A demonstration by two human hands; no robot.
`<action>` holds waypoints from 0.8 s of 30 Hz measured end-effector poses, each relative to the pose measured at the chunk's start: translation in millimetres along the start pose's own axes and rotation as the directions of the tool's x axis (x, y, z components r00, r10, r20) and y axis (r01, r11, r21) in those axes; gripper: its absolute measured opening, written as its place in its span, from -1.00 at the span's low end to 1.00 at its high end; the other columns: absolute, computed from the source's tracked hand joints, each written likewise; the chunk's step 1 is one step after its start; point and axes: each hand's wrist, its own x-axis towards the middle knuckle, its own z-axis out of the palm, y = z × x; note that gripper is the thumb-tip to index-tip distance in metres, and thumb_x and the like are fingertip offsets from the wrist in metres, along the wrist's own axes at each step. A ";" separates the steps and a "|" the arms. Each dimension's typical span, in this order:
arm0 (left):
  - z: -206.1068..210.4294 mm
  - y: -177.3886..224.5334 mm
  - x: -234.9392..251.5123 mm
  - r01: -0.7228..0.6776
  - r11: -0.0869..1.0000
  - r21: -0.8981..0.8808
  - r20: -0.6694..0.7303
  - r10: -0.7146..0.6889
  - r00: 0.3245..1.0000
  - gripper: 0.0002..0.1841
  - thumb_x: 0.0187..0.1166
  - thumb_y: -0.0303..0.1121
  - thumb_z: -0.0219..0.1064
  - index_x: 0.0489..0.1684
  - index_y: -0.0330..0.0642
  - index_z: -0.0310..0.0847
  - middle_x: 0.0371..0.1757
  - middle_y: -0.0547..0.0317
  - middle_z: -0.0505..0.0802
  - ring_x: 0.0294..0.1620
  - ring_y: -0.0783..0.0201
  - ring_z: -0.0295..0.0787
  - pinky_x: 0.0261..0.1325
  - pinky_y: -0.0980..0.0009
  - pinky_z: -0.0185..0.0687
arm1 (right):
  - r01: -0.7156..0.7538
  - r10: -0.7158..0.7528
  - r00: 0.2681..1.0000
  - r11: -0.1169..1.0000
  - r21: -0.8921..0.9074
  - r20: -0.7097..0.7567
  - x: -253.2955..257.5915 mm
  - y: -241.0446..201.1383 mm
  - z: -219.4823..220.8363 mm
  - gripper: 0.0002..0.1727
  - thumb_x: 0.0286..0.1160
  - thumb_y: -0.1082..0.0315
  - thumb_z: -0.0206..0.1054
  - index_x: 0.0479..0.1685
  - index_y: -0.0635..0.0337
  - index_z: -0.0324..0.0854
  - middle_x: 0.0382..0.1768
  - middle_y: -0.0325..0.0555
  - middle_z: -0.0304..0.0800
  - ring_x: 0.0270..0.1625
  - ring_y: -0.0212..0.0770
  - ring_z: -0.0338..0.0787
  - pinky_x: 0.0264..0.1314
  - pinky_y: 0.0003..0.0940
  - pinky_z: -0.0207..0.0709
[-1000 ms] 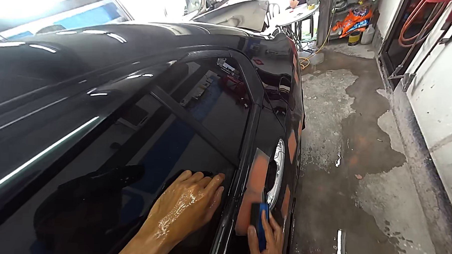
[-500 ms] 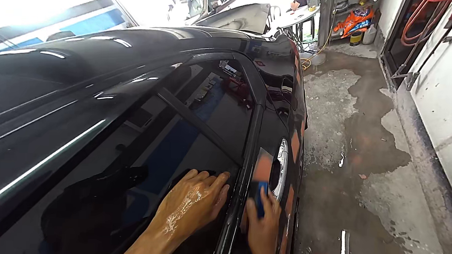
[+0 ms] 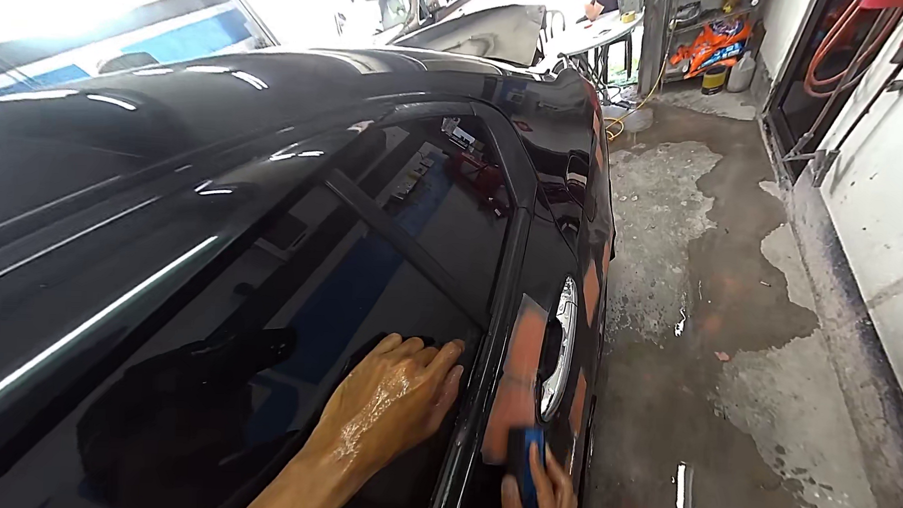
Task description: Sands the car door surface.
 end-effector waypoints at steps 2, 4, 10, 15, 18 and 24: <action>0.3 0.2 -0.3 0.002 1.000 0.005 0.001 -0.002 1.000 -0.58 0.64 -0.07 0.03 0.01 0.01 0.84 -0.62 0.29 0.74 -0.58 0.19 0.65 -0.42 0.27 0.49 | 0.001 -0.001 1.000 1.000 -0.007 0.030 -7.5 4.6 -3.9 -0.42 0.52 0.11 0.39 0.39 0.36 0.67 0.40 0.47 0.57 0.44 0.19 0.57 0.51 0.03 0.42; -0.2 0.5 -0.6 -0.011 1.000 0.006 0.000 0.011 1.000 -0.58 0.64 -0.07 0.03 -0.01 0.00 0.84 -0.64 0.29 0.72 -0.59 0.19 0.64 -0.43 0.27 0.47 | -0.011 0.011 1.000 1.000 0.007 -0.017 13.9 -5.2 6.1 -0.42 0.49 0.10 0.39 0.40 0.30 0.69 0.43 0.39 0.58 0.44 0.17 0.58 0.50 0.05 0.43; -0.6 -0.2 -0.4 -0.002 1.000 0.002 -0.004 0.002 1.000 -0.58 0.64 -0.06 0.04 0.01 0.01 0.84 -0.63 0.29 0.73 -0.57 0.19 0.65 -0.41 0.27 0.48 | 0.000 -0.001 0.998 1.000 0.013 0.064 -12.6 9.9 -9.4 -0.42 0.52 0.13 0.41 0.42 0.35 0.65 0.41 0.49 0.54 0.47 0.19 0.57 0.55 -0.01 0.43; -0.7 1.6 -2.0 -0.006 1.000 -0.010 0.010 0.006 1.000 -0.58 0.65 -0.06 0.02 0.00 0.00 0.84 -0.62 0.28 0.73 -0.56 0.19 0.66 -0.41 0.26 0.51 | 0.003 -0.002 1.000 0.998 0.057 -0.018 16.7 1.6 4.3 -0.42 0.45 0.13 0.40 0.40 0.31 0.68 0.46 0.40 0.56 0.47 0.16 0.58 0.52 0.02 0.42; -0.8 0.6 -1.0 0.001 1.000 -0.005 0.006 -0.001 1.000 -0.58 0.64 -0.06 0.03 0.02 0.02 0.84 -0.62 0.29 0.73 -0.57 0.19 0.65 -0.42 0.27 0.48 | 0.014 -0.015 0.998 1.000 0.019 0.060 -8.6 17.1 -10.9 -0.41 0.50 0.14 0.40 0.42 0.38 0.65 0.44 0.49 0.54 0.48 0.20 0.56 0.55 0.01 0.41; -0.1 1.9 -1.9 -0.005 1.000 -0.009 0.003 0.005 1.000 -0.58 0.64 -0.06 0.03 0.00 0.02 0.84 -0.63 0.30 0.73 -0.57 0.19 0.65 -0.41 0.27 0.48 | 0.020 -0.020 1.000 0.998 0.057 0.008 30.5 2.0 5.9 -0.41 0.49 0.06 0.35 0.43 0.25 0.68 0.48 0.32 0.57 0.48 0.14 0.58 0.51 0.03 0.43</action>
